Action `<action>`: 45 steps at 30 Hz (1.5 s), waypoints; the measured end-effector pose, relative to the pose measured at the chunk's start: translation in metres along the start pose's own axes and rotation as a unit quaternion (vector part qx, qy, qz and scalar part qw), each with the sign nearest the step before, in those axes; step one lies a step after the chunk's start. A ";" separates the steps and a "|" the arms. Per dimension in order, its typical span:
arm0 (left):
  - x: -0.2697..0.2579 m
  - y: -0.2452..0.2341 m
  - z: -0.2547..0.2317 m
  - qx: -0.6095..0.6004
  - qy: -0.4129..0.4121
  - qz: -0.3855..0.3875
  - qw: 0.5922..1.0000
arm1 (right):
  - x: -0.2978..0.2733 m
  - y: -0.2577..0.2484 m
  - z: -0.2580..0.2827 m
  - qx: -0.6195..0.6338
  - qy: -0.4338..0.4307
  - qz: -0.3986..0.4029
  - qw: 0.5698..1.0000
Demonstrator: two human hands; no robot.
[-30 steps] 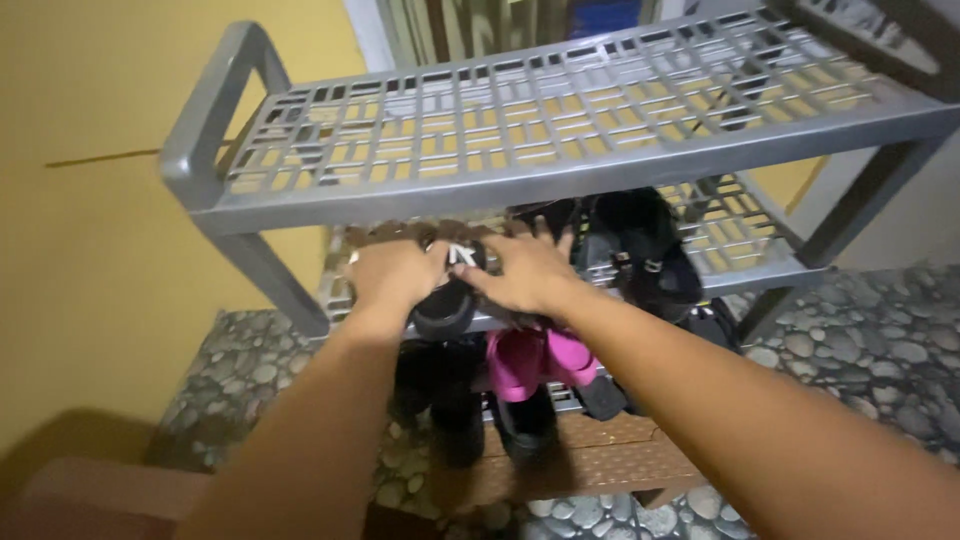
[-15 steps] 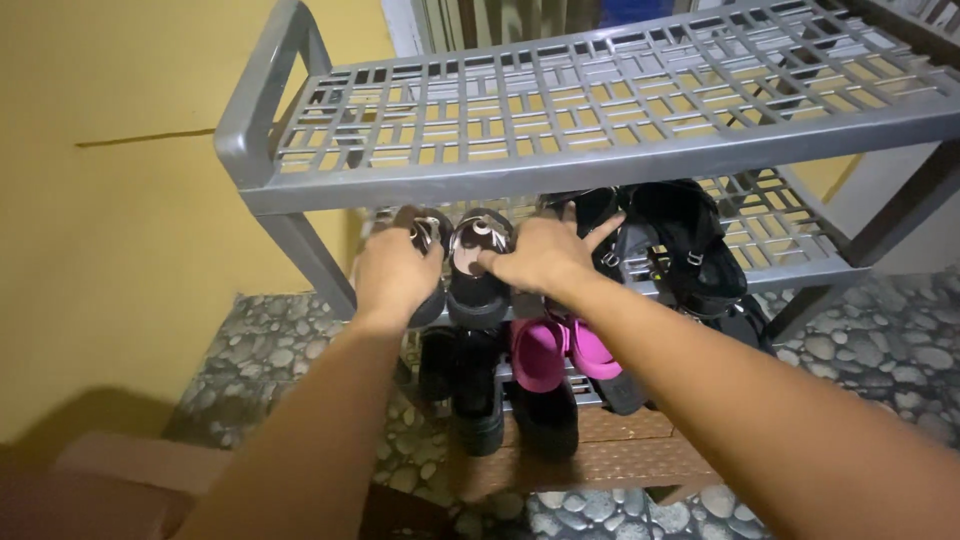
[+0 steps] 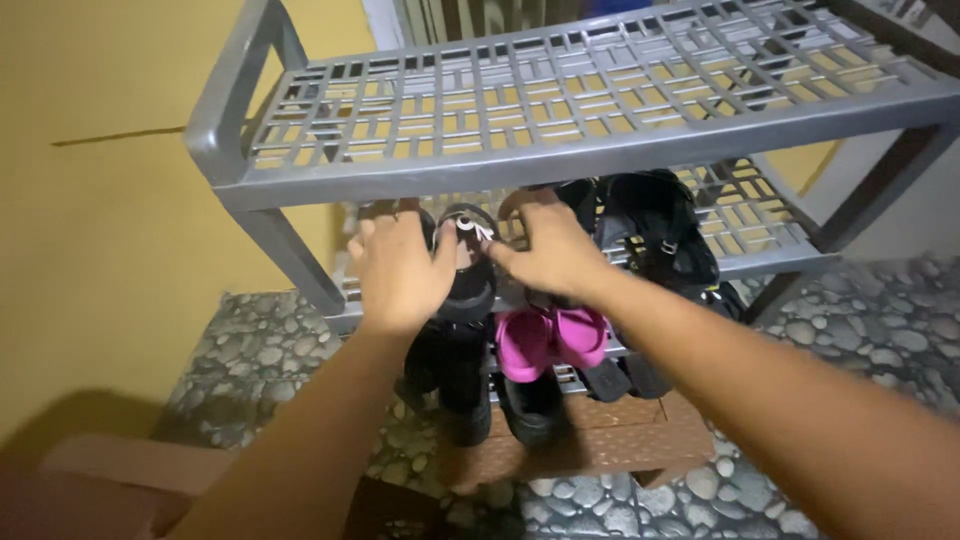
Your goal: The person gathers shoes from a chair and places them onto a metal shoe rack. They handle multiple pairs, including black sneakers, pink slippers, and black sandals, arranging them on the rack shelves.
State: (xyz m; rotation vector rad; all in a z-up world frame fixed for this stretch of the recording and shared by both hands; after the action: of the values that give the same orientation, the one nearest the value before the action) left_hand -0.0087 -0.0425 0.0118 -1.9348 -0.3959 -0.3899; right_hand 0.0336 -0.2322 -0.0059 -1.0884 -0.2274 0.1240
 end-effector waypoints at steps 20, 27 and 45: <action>-0.043 0.011 -0.145 -0.291 -0.019 0.361 0.886 | -0.091 -0.107 -0.082 0.125 0.077 0.189 0.971; -0.104 0.056 -0.147 -0.316 -0.080 0.526 0.786 | -0.143 -0.084 -0.107 0.082 0.082 0.281 0.953; -0.154 0.166 -0.184 -0.054 -0.009 0.380 0.923 | -0.167 0.023 -0.258 -0.098 0.076 0.112 0.986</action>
State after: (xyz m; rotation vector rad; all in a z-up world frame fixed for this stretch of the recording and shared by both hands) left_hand -0.0888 -0.2883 -0.1230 -2.0308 0.3844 0.1209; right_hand -0.0654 -0.4791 -0.1614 -1.3125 0.0231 0.2225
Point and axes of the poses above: each hand's wrist, its own x-axis towards the middle knuckle, its own y-axis out of the palm, z = x × y, the point moved 2 cm from there along x, towards the middle knuckle, and after that the axes turned 6 degrees about -x, right-handed, at the moved point
